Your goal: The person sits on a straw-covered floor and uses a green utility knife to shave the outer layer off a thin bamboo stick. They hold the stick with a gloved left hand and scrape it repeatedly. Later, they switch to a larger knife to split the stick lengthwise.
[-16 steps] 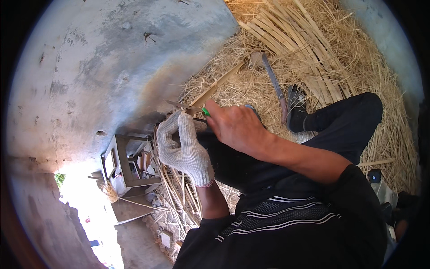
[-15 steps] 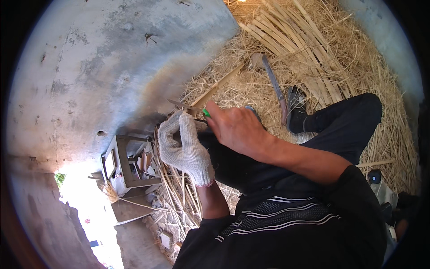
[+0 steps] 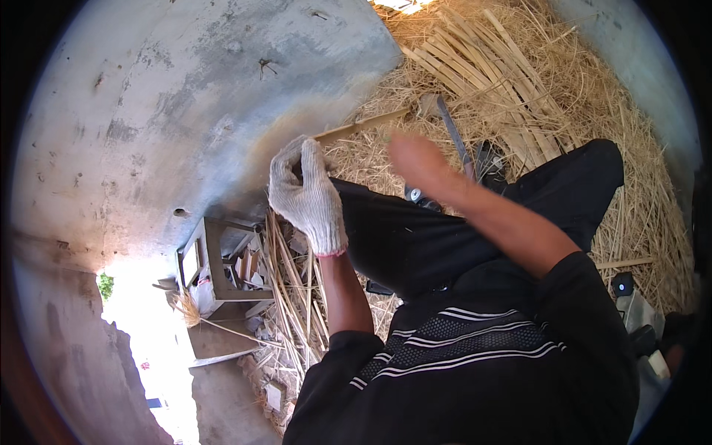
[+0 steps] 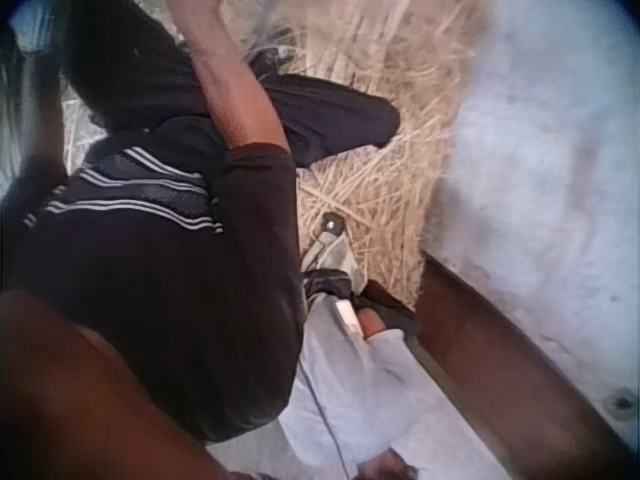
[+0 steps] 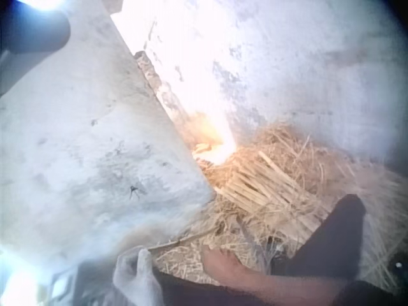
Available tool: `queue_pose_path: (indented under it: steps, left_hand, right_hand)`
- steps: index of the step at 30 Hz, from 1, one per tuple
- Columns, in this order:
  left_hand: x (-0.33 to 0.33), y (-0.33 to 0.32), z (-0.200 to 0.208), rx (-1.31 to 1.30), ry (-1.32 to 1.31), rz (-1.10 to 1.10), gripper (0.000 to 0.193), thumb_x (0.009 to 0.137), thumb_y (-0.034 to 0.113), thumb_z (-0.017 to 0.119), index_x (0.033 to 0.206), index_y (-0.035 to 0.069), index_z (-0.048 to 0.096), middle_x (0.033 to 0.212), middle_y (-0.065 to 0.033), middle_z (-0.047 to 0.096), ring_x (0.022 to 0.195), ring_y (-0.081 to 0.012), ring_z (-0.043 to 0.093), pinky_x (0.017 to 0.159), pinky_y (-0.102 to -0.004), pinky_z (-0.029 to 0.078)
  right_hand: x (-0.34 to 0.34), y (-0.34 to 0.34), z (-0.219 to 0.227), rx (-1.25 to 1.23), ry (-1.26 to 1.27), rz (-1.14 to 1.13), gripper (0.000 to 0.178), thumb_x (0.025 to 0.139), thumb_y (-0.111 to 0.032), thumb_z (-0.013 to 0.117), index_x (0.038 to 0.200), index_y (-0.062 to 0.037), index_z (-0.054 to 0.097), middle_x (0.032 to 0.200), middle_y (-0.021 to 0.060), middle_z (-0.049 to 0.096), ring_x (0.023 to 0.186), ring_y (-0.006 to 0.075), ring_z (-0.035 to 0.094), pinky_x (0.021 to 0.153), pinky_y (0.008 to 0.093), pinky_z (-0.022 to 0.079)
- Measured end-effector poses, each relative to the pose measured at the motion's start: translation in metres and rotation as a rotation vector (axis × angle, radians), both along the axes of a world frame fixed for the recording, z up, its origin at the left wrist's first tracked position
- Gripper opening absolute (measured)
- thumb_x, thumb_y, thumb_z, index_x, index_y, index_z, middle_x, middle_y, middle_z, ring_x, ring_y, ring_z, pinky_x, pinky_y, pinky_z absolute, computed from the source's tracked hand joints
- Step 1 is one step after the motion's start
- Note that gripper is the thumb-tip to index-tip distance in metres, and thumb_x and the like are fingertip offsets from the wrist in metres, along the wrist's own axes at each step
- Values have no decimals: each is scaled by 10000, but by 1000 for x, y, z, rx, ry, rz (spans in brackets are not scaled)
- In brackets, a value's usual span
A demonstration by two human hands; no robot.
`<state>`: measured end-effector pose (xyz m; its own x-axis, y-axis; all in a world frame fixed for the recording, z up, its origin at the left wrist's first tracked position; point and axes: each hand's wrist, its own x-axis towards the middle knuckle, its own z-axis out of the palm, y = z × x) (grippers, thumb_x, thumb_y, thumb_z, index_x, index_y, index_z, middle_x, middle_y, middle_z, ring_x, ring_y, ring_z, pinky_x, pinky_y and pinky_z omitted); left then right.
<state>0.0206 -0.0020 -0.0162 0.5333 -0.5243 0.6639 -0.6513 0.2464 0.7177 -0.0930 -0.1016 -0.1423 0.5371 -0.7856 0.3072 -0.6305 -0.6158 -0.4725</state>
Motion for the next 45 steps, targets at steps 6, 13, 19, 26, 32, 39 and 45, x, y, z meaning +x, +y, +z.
queue_pose_path:
  steps: [6, 13, 19, 26, 32, 39, 45]
  left_hand:
    - [7, -5, -14, -57, 99, -78, 51, 894, -5, 689, 936, -32, 678, 851, -105, 691, 618, -110, 626, 580, -240, 524]
    - [-23, -7, 2, -13, 125, -85, 62, 877, -56, 690, 937, -46, 679, 940, -108, 699, 675, -100, 627, 613, -244, 533]
    - [-20, -4, -5, -11, -47, -37, 93, 854, -72, 699, 942, -46, 684, 958, -102, 695, 738, -110, 637, 664, -249, 534]
    - [-25, 2, 0, 121, 98, -68, 95, 837, -78, 693, 917, -28, 690, 987, -136, 699, 890, -190, 659, 817, -319, 548]
    - [-23, -6, -8, 16, 28, -77, 132, 819, -92, 710, 927, -19, 687, 946, -93, 685, 856, -150, 638, 751, -273, 529]
    - [-22, -2, -10, 26, 0, -48, 127, 819, -94, 698, 932, -38, 681, 954, -114, 691, 817, -161, 641, 754, -289, 538]
    - [-27, 0, -10, 66, -14, -51, 119, 827, -86, 691, 936, -39, 680, 1014, -135, 688, 895, -182, 643, 794, -307, 542]
  right_hand:
    - [-84, 18, -7, 180, -188, -170, 292, 998, -221, 507, 1007, 68, 549, 665, 241, 614, 628, 412, 643, 579, 477, 521]
    - [-30, 59, 92, 206, -658, 127, 221, 990, -179, 542, 936, 36, 536, 602, 239, 587, 553, 419, 620, 514, 469, 486]
    - [-20, 53, 93, 195, -484, 30, 184, 971, -161, 564, 927, 13, 528, 558, 232, 575, 549, 434, 627, 489, 483, 503]
    - [-20, 32, 45, 148, -306, -37, 176, 956, -167, 576, 931, 0, 524, 545, 229, 569, 535, 414, 634, 500, 494, 517]
    - [-25, 49, 89, 155, -461, 54, 155, 956, -151, 577, 917, -11, 523, 538, 206, 562, 531, 414, 626, 493, 496, 509]
    - [-26, 48, 93, 214, -447, 71, 184, 960, -164, 581, 916, 4, 522, 540, 208, 565, 534, 413, 631, 473, 474, 509]
    - [-29, 49, 86, 203, -413, 28, 192, 962, -171, 579, 912, 9, 534, 553, 221, 576, 551, 430, 636, 509, 483, 529]
